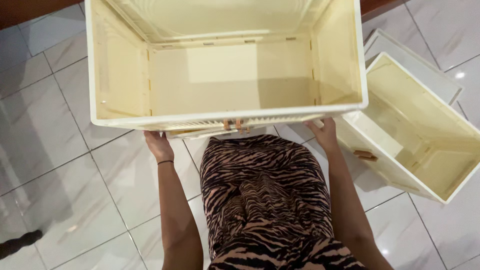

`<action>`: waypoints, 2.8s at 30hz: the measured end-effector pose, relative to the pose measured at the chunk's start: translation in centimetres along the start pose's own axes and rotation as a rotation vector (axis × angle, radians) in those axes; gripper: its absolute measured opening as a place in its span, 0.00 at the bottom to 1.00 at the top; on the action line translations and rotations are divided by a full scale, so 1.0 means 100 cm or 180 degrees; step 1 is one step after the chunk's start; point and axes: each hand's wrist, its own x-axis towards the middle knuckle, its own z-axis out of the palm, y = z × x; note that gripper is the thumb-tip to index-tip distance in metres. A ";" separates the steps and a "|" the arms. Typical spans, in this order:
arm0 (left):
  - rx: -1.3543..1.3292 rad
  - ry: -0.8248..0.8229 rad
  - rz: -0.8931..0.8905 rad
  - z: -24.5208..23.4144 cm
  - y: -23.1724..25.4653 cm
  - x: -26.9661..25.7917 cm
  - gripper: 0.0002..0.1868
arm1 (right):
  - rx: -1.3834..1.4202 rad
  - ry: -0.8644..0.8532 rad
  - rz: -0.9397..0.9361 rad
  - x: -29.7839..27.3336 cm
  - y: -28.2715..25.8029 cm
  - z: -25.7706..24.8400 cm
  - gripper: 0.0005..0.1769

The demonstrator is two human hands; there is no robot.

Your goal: The person assembles a plastic storage cabinet by stacking three drawer units and securing them with latches. They then place a lid on top and adjust the assembled unit on the tiled floor.

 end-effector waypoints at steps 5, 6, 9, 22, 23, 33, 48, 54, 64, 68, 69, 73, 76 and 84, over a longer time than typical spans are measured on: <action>0.0024 -0.0008 0.0124 0.005 -0.004 -0.013 0.36 | 0.0074 -0.0009 -0.0303 0.024 -0.017 -0.012 0.19; 0.0000 -0.0071 0.0178 0.004 -0.007 -0.018 0.36 | 0.0134 -0.0041 -0.0149 0.026 -0.020 -0.016 0.20; 0.0101 -0.0093 0.0189 0.004 -0.010 -0.027 0.37 | 0.0182 -0.0085 -0.0163 0.032 -0.031 -0.027 0.22; 0.0980 -0.0099 0.0480 0.028 -0.005 -0.050 0.42 | 0.0961 -0.0212 -0.0315 0.048 -0.017 -0.037 0.26; 0.0913 -0.0101 0.0466 0.029 -0.005 -0.051 0.41 | 0.0929 -0.0201 -0.0277 0.047 -0.015 -0.037 0.26; 0.0785 -0.0018 0.0347 0.012 -0.009 -0.033 0.40 | 0.0775 -0.0022 -0.0110 0.029 -0.016 -0.018 0.27; 0.0755 -0.0012 0.0238 0.009 -0.029 -0.042 0.41 | 0.0899 0.0098 -0.0406 0.020 -0.007 -0.014 0.31; 0.0800 0.0057 0.0124 0.012 -0.029 -0.038 0.42 | 0.0879 0.0113 -0.0205 0.027 -0.017 -0.012 0.29; 0.1077 0.0156 -0.0412 0.009 -0.033 -0.014 0.49 | 0.0549 0.0185 -0.0039 0.047 -0.003 0.004 0.28; 0.1058 0.0112 -0.0653 0.021 -0.020 -0.012 0.50 | 0.0838 0.0257 -0.0176 0.048 0.004 0.011 0.30; 0.1006 0.0185 -0.0895 0.028 -0.013 -0.016 0.50 | 0.0845 0.0270 -0.0136 0.047 0.005 0.012 0.30; 0.0803 0.0402 -0.0733 0.086 0.006 -0.063 0.46 | 0.0927 0.0317 -0.0119 0.044 0.001 0.017 0.31; 0.1430 0.0172 0.0558 0.153 0.012 -0.136 0.46 | 0.0971 0.0328 -0.0238 0.042 -0.004 0.020 0.33; 0.3971 -0.0863 0.3741 0.293 0.072 -0.199 0.38 | 0.0621 0.0398 -0.0241 0.040 -0.010 0.026 0.33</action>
